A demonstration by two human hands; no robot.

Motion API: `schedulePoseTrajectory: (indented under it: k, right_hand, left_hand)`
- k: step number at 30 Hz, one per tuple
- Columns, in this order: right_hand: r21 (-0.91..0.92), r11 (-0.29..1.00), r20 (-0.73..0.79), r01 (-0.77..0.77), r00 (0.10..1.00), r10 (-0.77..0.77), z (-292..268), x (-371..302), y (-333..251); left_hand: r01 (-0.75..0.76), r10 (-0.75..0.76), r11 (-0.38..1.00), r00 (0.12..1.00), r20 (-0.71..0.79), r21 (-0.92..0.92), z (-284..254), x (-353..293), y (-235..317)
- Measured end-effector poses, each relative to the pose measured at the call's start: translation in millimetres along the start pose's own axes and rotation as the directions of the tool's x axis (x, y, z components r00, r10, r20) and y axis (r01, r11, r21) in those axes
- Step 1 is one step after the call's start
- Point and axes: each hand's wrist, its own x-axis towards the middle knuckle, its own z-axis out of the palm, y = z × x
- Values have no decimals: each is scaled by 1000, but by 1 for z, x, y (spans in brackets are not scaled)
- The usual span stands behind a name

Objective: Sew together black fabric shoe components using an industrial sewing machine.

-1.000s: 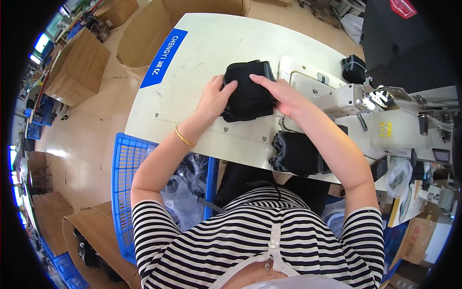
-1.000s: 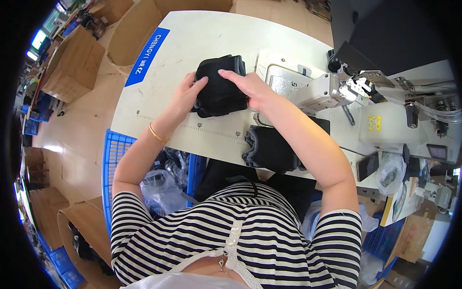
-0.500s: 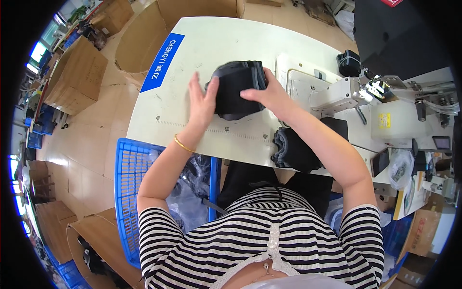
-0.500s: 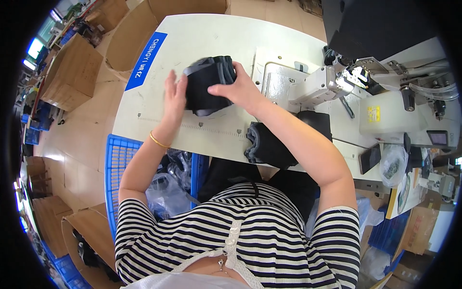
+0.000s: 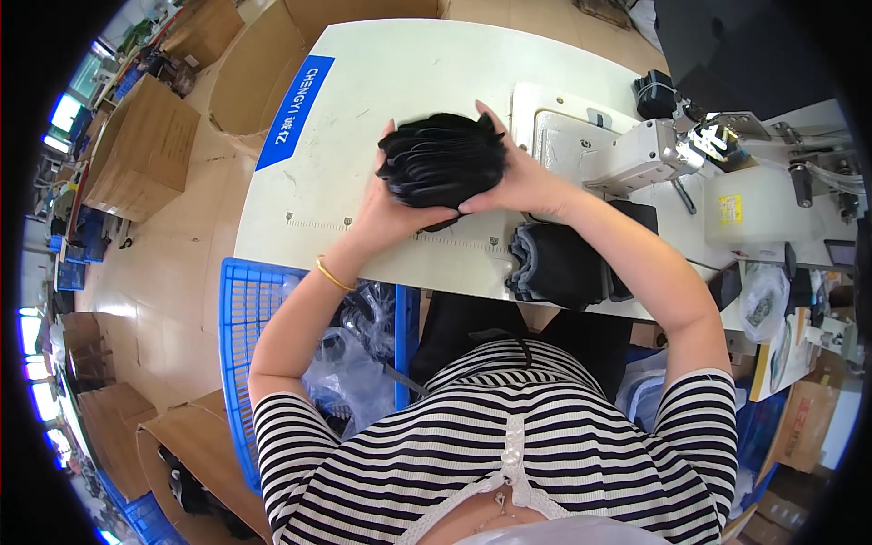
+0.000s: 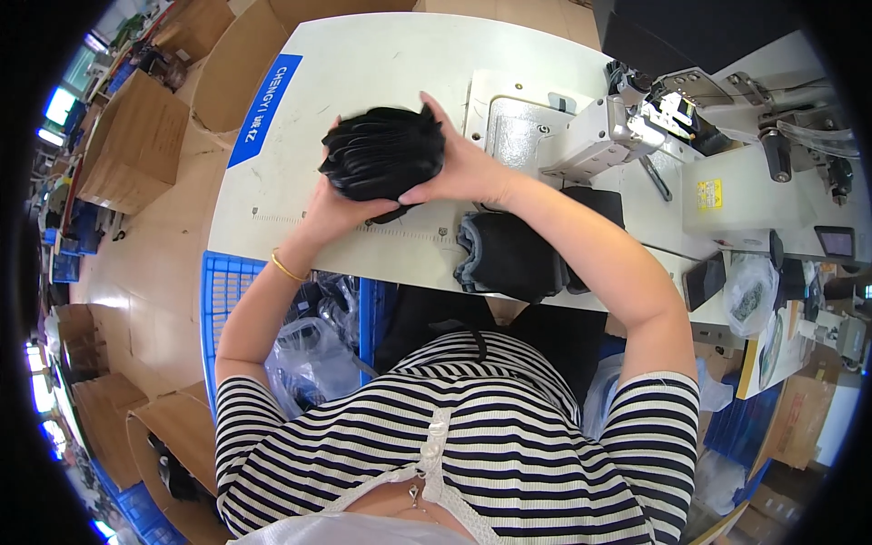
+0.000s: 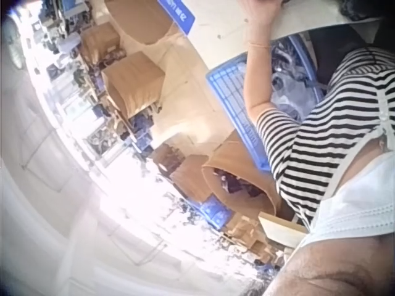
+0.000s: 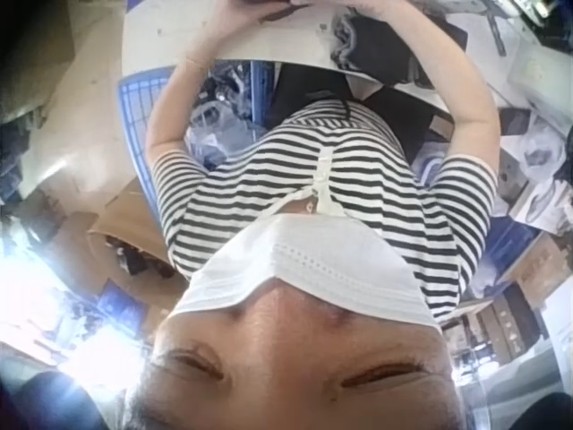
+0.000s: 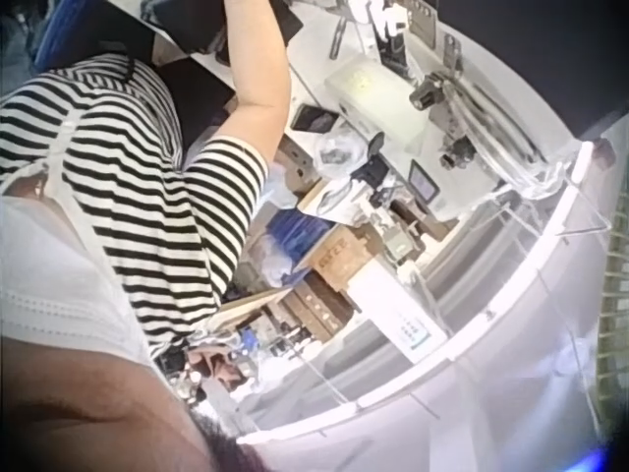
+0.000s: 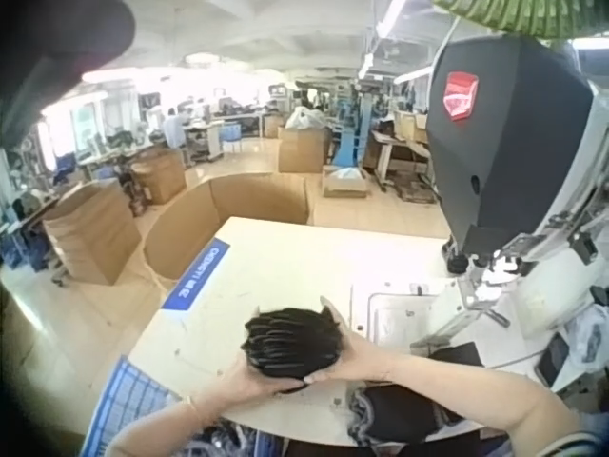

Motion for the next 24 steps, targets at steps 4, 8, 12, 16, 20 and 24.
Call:
schedulePoseTrajectory:
  k: [4, 8, 12, 16, 20, 24]
  right_hand:
    - [122, 990, 109, -65, 993, 52, -9, 3, 0]
    - [50, 992, 112, -112, 988, 106, -14, 2, 0]
    - [-61, 997, 3, -45, 999, 46, -25, -21, -37]
    - [-268, 900, -145, 343, 909, -390, -15, -82, -85]
    - [264, 951, -309, 158, 948, -72, 3, -183, -117]
    - [414, 909, -647, 45, 717, 259, 18, -293, -102]
  left_hand:
    - [173, -182, 932, 983, 1, -318, 7, 10, -6]
    - [140, -157, 960, 986, -50, -241, 7, 0, -6]
    - [53, -55, 997, 998, -40, -54, 9, -4, 27]
    - [-29, 21, 999, 975, 222, 31, 13, -39, 72]
    - [223, -158, 801, 974, 164, -555, 56, -86, 152]
    - [375, -189, 804, 897, 399, -462, 122, -76, 148]
